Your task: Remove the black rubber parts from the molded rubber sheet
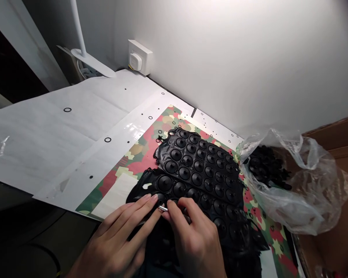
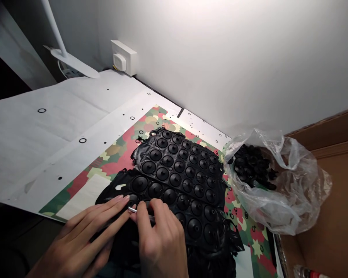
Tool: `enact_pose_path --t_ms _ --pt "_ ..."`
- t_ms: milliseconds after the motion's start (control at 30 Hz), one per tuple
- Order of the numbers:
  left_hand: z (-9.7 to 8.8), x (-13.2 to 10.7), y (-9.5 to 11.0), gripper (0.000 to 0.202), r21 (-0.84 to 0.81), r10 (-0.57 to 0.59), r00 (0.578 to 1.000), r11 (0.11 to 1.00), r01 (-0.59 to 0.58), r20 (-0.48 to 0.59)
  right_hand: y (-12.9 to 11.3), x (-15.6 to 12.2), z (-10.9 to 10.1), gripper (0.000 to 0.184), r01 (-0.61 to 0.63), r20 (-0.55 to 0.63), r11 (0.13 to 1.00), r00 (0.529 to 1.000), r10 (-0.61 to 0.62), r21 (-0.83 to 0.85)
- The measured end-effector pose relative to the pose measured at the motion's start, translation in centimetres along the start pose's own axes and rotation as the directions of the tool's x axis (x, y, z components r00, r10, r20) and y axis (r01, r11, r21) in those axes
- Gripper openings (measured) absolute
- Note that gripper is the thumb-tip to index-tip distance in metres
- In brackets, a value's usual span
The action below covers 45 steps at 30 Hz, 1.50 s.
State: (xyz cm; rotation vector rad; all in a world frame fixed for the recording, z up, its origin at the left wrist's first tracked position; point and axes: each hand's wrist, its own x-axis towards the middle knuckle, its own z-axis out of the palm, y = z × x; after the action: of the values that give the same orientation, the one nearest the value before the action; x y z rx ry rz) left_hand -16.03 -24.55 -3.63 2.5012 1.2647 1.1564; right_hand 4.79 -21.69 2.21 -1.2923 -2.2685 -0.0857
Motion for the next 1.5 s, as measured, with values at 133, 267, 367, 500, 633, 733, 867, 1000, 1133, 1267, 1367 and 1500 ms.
enact_pose_path --t_ms 133,267,367,500,633,733,867,1000,1133,1267,1367,1500 --pt "0.1 0.2 0.1 0.053 -0.013 -0.021 1.0 1.0 0.021 -0.021 0.2 -0.1 -0.2 0.033 0.035 0.053 0.998 0.998 -0.032 -0.059" --pt "-0.4 0.5 -0.1 0.053 0.012 0.013 1.0 1.0 -0.014 0.023 0.3 0.0 -0.3 0.037 0.066 0.076 0.991 0.995 -0.057 -0.119" --pt "-0.5 0.7 -0.1 0.046 0.0 -0.006 1.0 1.0 0.006 0.001 0.5 0.2 -0.4 0.036 0.11 0.082 0.986 0.992 -0.101 -0.124" --pt "-0.4 0.7 0.0 0.044 -0.001 -0.009 1.0 1.0 0.009 -0.006 0.6 0.3 -0.6 0.035 0.151 0.083 0.98 0.987 -0.141 -0.128" --pt "-0.3 0.7 0.0 0.045 -0.005 -0.004 1.0 1.0 0.004 -0.004 0.5 0.6 -0.7 0.037 0.154 0.095 0.979 0.985 -0.143 -0.132" --pt "-0.3 0.7 0.0 0.046 -0.015 -0.014 1.0 1.0 0.014 -0.022 0.5 0.8 -0.6 0.034 0.177 0.081 0.978 0.982 -0.169 -0.111" --pt "-0.5 0.8 0.0 0.05 0.007 0.002 1.0 1.0 -0.002 -0.008 0.6 0.4 -0.1 0.026 0.177 0.0 0.983 0.984 -0.177 -0.044" --pt "-0.6 0.8 0.1 0.056 0.04 0.01 1.0 0.999 -0.011 0.012 0.6 0.2 0.6 0.025 0.057 -0.086 0.997 0.995 -0.052 0.046" --pt "-0.5 0.8 0.0 0.057 0.042 0.014 1.0 0.999 -0.014 0.011 1.5 1.1 -0.3 0.023 -0.106 -0.137 0.992 0.984 0.114 0.068" --pt "-0.2 0.4 -0.3 0.061 0.04 0.007 1.0 0.999 -0.008 0.018 3.9 2.3 -2.6 0.02 -0.257 -0.154 0.966 0.955 0.253 -0.006" --pt "0.0 0.0 -0.7 0.068 0.065 0.021 0.999 0.998 -0.023 0.034 5.6 2.3 -4.1 0.024 -0.278 -0.051 0.958 0.96 0.275 -0.065" --pt "0.2 -0.2 -1.0 0.068 0.071 0.06 0.998 0.996 -0.062 0.018 6.3 1.3 -5.4 0.021 -0.23 0.043 0.972 0.972 0.231 -0.043"
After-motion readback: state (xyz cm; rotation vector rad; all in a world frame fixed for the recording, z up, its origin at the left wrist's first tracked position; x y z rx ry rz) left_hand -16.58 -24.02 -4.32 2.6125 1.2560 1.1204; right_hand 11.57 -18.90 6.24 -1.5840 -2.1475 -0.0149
